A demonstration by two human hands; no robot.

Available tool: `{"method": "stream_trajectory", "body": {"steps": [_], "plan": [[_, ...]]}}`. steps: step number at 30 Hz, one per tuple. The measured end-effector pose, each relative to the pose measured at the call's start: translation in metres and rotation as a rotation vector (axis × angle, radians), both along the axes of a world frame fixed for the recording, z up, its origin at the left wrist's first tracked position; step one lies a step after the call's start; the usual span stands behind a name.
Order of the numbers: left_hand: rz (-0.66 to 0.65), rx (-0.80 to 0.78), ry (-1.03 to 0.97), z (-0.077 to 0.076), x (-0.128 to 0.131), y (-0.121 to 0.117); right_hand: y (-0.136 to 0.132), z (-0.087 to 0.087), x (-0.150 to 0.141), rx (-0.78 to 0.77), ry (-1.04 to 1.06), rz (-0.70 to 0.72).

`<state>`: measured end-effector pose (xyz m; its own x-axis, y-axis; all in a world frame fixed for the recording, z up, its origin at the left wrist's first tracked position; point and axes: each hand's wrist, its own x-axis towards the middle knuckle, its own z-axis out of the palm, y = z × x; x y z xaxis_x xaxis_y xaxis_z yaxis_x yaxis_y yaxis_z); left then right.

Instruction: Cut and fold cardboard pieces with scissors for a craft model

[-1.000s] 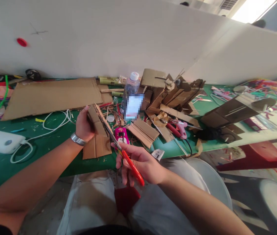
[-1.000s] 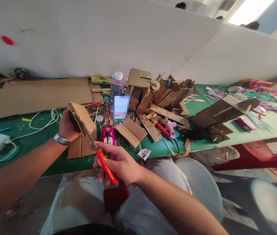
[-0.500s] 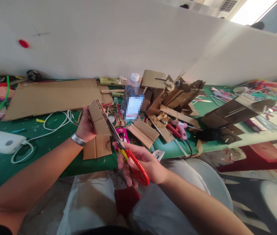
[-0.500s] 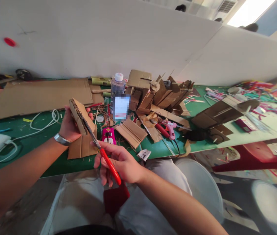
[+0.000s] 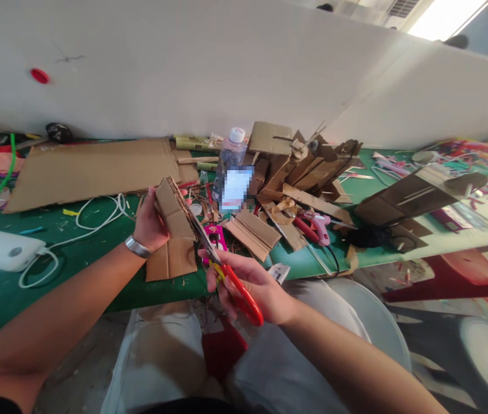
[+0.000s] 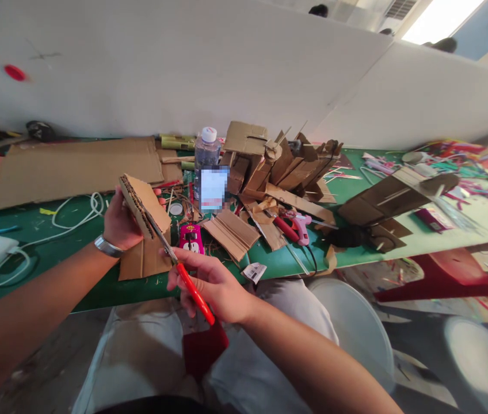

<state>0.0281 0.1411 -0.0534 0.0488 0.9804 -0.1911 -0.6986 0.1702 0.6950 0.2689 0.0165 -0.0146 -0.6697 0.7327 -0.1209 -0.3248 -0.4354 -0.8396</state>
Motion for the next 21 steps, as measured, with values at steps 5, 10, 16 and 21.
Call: {"method": "stream_trajectory", "body": {"steps": [5, 10, 16, 21], "plan": [[-0.064, 0.053, -0.025, 0.005, 0.000, -0.005, -0.001, -0.007, 0.001, -0.025, -0.016, -0.044], [-0.111, 0.051, -0.034, 0.007, -0.001, -0.006, 0.000, -0.004, 0.004, 0.001, -0.065, -0.055], [-0.053, 0.039, 0.005, 0.003, -0.006, 0.000, 0.003, 0.002, 0.006, 0.019, -0.100, -0.054], [-0.108, 0.061, 0.012, -0.003, -0.013, 0.003, 0.003, 0.002, 0.006, 0.039, -0.090, -0.063]]}}
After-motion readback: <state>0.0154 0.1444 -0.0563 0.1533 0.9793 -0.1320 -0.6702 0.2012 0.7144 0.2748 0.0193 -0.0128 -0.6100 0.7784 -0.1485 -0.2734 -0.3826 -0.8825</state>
